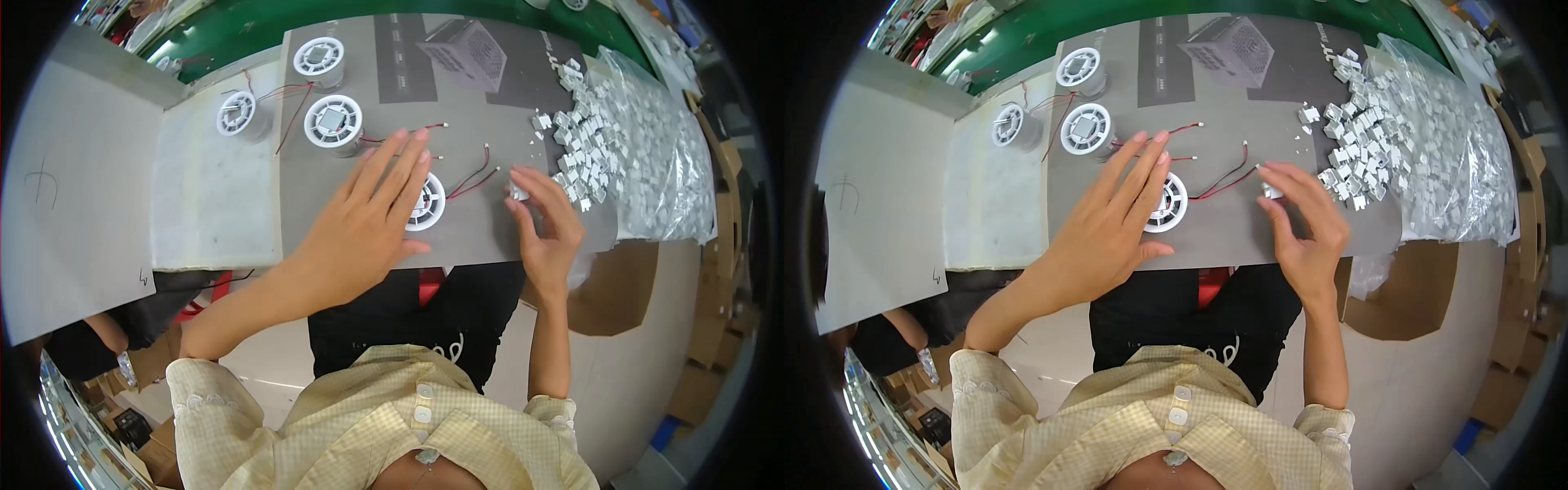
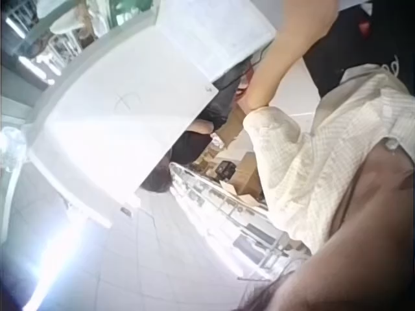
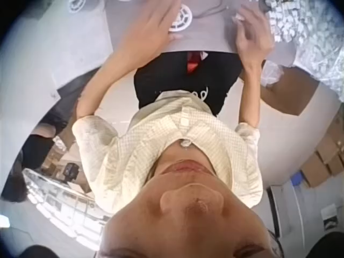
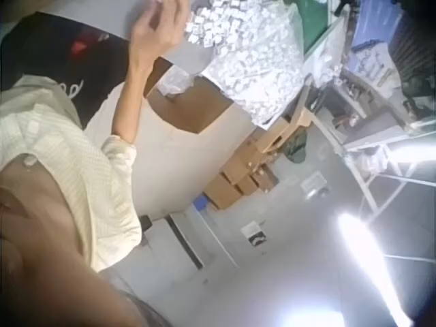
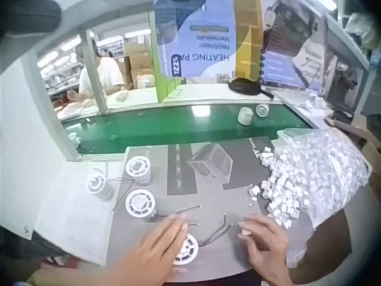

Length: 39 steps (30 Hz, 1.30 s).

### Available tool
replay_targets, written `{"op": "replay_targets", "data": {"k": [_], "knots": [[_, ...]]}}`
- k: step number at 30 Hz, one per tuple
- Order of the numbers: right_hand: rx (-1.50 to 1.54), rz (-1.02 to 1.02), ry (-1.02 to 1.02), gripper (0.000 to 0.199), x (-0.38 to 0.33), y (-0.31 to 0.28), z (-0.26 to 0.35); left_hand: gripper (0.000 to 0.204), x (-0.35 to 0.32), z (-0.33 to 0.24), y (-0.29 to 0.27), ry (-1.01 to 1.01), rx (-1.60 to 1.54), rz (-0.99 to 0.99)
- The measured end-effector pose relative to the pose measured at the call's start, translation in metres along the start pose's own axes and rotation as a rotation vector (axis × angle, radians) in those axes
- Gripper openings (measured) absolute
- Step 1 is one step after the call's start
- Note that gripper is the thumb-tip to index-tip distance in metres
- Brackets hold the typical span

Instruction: The person assembles plastic connectors onto the wiring of circular electronic modules by hand at a factory workstation.

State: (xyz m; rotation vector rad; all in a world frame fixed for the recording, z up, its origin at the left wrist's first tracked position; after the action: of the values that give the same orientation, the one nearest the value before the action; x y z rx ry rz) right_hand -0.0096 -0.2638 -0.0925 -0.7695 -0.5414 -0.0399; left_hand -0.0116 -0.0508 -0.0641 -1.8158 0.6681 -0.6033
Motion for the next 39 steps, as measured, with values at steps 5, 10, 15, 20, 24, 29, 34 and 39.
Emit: {"op": "replay_targets", "data": {"k": [5, 10, 15, 20, 24, 29, 34, 39], "knots": [[0.723, 0.039, 0.375, 0.039, -0.013, 0.011, -0.014, 0.082, 0.027, -0.021, -0.005, 0.081, 0.05, -0.08], [0.919, 0.013, 0.437, 0.04, -0.015, 0.004, -0.02, 0.054, 0.045, -0.015, 0.025, 0.081, 0.317, 0.051], [1.097, 0.049, 0.471, 0.045, -0.013, 0.004, -0.021, 0.044, 0.064, 0.006, 0.022, 0.091, -0.072, 0.159], [0.928, -0.014, 0.503, 0.04, -0.015, 0.003, -0.03, 0.029, 0.087, 0.019, 0.018, 0.038, -0.442, 0.138], [0.352, -0.036, 0.474, 0.026, -0.017, -0.009, -0.029, 0.022, 0.093, 0.025, 0.019, 0.078, -0.502, 0.119], [-0.205, 0.096, 0.268, 0.028, -0.008, -0.001, -0.014, 0.021, 0.103, 0.032, 0.028, -0.034, -0.864, 0.164], [-0.254, 0.192, 0.298, 0.032, -0.003, -0.001, -0.009, 0.023, 0.103, 0.029, 0.024, -0.087, -0.82, 0.22], [-0.322, 0.142, 0.161, 0.032, 0.007, 0.001, -0.001, 0.021, 0.109, 0.025, 0.024, -0.087, -1.084, 0.131]]}}
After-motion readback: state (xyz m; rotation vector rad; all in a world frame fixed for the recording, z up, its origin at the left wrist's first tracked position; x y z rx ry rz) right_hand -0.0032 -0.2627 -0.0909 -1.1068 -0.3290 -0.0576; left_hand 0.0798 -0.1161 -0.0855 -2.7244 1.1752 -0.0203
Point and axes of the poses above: each hand's wrist, its own x-axis towards the middle knuckle, its own y-axis out of the palm, z = x × y, the point moved 6 cm from there along x, towards the middle knuckle, and after that the axes turned 6 degrees about z, right-handed, at the moved point
